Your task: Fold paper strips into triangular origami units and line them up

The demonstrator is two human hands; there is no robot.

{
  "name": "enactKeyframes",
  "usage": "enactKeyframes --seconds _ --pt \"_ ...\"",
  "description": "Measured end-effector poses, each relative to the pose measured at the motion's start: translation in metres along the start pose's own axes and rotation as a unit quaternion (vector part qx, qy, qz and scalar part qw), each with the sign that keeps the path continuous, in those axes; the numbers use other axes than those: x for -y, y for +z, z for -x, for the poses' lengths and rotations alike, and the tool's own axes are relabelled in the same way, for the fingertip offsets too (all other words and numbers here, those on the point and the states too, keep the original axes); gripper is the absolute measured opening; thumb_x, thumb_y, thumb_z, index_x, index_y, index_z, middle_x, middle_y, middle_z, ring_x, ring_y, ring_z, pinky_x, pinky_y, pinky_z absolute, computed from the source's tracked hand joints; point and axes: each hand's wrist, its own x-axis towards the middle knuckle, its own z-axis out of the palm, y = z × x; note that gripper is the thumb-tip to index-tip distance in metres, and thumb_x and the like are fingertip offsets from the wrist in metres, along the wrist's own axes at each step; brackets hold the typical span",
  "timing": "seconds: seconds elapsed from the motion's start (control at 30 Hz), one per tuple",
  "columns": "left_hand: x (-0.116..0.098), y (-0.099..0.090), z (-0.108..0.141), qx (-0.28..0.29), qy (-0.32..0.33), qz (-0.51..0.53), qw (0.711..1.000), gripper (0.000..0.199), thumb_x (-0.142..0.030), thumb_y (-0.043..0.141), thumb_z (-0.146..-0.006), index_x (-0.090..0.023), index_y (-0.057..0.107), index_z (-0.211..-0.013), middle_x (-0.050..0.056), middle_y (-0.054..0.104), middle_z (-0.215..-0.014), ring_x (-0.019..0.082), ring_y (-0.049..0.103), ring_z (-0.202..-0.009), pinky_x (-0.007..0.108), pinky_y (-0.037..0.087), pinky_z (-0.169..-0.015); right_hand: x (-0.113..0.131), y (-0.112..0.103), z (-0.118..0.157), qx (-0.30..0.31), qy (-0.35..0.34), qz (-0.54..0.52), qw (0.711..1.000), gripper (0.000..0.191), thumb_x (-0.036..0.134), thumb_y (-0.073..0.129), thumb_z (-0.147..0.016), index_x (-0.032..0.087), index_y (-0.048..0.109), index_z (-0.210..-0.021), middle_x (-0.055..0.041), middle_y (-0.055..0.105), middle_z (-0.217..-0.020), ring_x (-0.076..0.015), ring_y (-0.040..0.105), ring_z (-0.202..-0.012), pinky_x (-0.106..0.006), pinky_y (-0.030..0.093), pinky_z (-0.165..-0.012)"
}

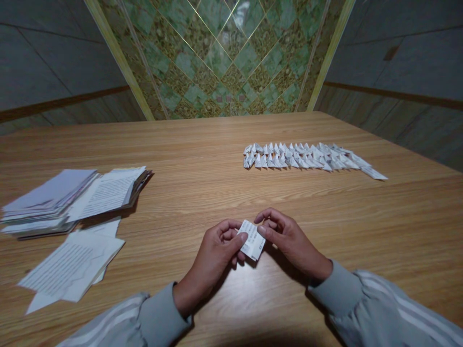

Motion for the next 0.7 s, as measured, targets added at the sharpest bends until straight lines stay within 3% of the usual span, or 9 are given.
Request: enactKeyframes --seconds 0.17,0.33,0.43,0.5,0.6,0.7 --pt "-0.001 -0.001 0.0 -0.041 0.004 0.004 0.999 0.04 -0.038 0.073 -0.076 -0.017 0.05 -0.102 -0.006 0.061 -0.053 0.008 0.05 -0.04 0.014 0.034 -0.037 0.004 -0.002 0.002 -0.028 -0.03 0.12 0.992 0.026 0.044 0.053 -0.097 0.02 0.062 -0.101 -0.0005 0.061 -0.084 -0.0161 0.055 -0.081 -0.03 0.042 -0.073" --pt "0.005 -0.001 0.002 -0.008 0.011 -0.016 1.0 0.033 -0.039 0.068 -0.083 -0.02 0.048 -0.102 -0.007 0.059 -0.057 0.01 0.051 -0.043 0.017 0.038 -0.04 -0.002 0.0 0.001 0.011 0.001 0.069 0.998 0.027 0.043 0.055 -0.095 0.02 0.056 -0.11 0.0027 0.056 -0.075 -0.015 0.054 -0.07 -0.028 0.04 -0.064" --pt "0.003 -0.004 0.004 0.023 0.055 -0.107 0.992 0.019 -0.036 0.057 -0.092 -0.02 0.054 -0.1 -0.003 0.06 -0.064 0.013 0.055 -0.053 0.023 0.042 -0.048 -0.004 0.001 0.001 0.008 -0.003 0.1 0.995 0.02 0.037 0.056 -0.093 0.019 0.056 -0.103 0.004 0.053 -0.07 -0.0143 0.051 -0.064 -0.027 0.038 -0.06" --pt "-0.001 -0.008 0.005 0.032 0.143 -0.235 0.961 0.012 -0.03 0.055 -0.094 -0.019 0.06 -0.097 0.002 0.064 -0.079 0.017 0.06 -0.07 0.029 0.048 -0.063 -0.002 0.001 0.001 -0.007 -0.015 0.163 0.987 0.012 0.031 0.056 -0.093 0.019 0.057 -0.096 0.0046 0.052 -0.067 -0.0136 0.049 -0.063 -0.026 0.036 -0.06" --pt "-0.007 -0.016 0.007 0.06 0.271 -0.401 0.873 0.01 -0.02 0.063 -0.088 -0.02 0.065 -0.099 0.008 0.063 -0.106 0.023 0.057 -0.099 0.038 0.046 -0.085 0.001 0.0 0.001 -0.007 -0.033 0.257 0.966 0.004 0.022 0.055 -0.093 0.019 0.057 -0.09 0.0049 0.052 -0.067 -0.013 0.049 -0.062 -0.025 0.035 -0.06" --pt "-0.005 -0.022 0.005 0.132 0.313 -0.463 0.819 0.012 -0.016 0.065 -0.088 -0.02 0.064 -0.1 0.007 0.062 -0.109 0.023 0.055 -0.102 0.036 0.045 -0.087 0.001 -0.001 0.001 0.007 -0.047 0.317 0.947 0.007 0.015 0.054 -0.093 0.02 0.056 -0.088 0.0038 0.057 -0.07 -0.0138 0.053 -0.066 -0.026 0.035 -0.062"
